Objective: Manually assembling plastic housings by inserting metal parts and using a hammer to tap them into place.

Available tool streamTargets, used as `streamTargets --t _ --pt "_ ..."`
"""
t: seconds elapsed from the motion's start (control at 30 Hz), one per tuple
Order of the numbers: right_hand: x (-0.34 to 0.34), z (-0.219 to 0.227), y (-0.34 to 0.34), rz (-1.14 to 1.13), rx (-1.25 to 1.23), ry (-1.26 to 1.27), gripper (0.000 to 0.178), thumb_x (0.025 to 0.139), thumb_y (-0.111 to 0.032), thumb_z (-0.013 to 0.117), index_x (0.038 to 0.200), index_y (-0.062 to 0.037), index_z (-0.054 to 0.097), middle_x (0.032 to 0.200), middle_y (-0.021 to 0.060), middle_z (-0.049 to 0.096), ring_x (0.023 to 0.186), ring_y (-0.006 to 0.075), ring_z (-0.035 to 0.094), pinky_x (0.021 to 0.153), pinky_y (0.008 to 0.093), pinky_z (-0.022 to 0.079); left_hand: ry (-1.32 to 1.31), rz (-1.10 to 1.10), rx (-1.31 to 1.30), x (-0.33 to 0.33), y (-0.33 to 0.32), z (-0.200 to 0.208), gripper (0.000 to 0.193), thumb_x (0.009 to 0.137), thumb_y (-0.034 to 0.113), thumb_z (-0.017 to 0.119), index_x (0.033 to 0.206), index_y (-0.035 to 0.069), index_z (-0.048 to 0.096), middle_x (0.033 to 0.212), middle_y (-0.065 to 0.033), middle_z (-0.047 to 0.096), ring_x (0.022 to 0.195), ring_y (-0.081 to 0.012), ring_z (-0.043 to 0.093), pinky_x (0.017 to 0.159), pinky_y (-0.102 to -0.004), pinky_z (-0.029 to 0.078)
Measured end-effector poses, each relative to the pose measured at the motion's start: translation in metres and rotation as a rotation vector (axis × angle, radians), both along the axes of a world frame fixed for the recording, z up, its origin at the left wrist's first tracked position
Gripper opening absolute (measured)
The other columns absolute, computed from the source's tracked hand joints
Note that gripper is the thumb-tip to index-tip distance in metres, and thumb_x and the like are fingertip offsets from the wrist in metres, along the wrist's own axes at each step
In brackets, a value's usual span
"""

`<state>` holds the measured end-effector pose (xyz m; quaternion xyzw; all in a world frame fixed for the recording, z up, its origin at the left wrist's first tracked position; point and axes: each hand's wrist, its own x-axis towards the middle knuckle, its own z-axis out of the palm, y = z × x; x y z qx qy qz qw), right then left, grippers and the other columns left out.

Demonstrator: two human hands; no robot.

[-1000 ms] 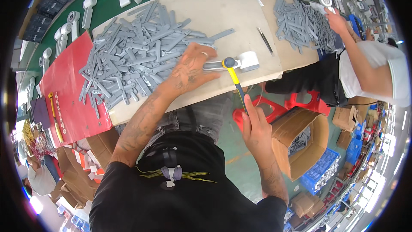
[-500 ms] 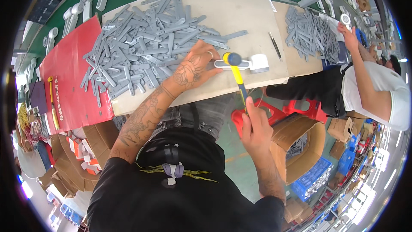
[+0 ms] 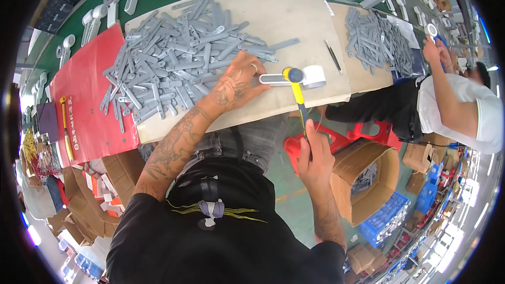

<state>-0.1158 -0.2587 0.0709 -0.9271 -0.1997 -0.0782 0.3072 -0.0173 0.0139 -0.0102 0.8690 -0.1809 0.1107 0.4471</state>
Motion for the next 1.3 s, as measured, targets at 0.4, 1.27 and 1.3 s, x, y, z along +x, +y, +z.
streamTargets --t 0.4,1.27,1.3 --pt "0.001 0.0 -0.019 -0.233 0.204 0.277 0.047 0.104 -0.006 0.061 0.149 0.0025 0.055 0.116 0.0123 0.07 0.09 0.0191 0.061 0.084 0.031 0.052 0.186 0.035 -0.253 0.003 -0.027 0.021 0.036 0.09 0.012 0.074 0.125 0.011 0.063 0.137 -0.0113 0.058 0.113 -0.0299 0.063 0.094 -0.0406 0.055" --pt "0.011 0.006 -0.014 -0.139 0.107 0.055 0.046 0.097 0.0 0.067 0.143 -0.0018 0.062 0.096 0.0171 0.065 0.082 0.0321 0.064 0.075 0.0383 0.056 0.161 0.073 0.058 0.017 -0.034 0.005 0.029 0.089 0.027 0.08 0.103 0.003 0.071 0.109 -0.0101 0.067 0.1 -0.0332 0.069 0.088 -0.0435 0.056" --pt "0.012 0.005 -0.017 -0.129 0.119 0.056 0.046 0.097 0.0 0.067 0.143 -0.0018 0.062 0.096 0.0171 0.065 0.082 0.0321 0.064 0.075 0.0383 0.056 0.174 0.056 0.067 0.017 -0.032 0.007 0.029 0.089 0.027 0.08 0.104 0.003 0.071 0.109 -0.01 0.066 0.101 -0.0335 0.07 0.088 -0.0436 0.056"
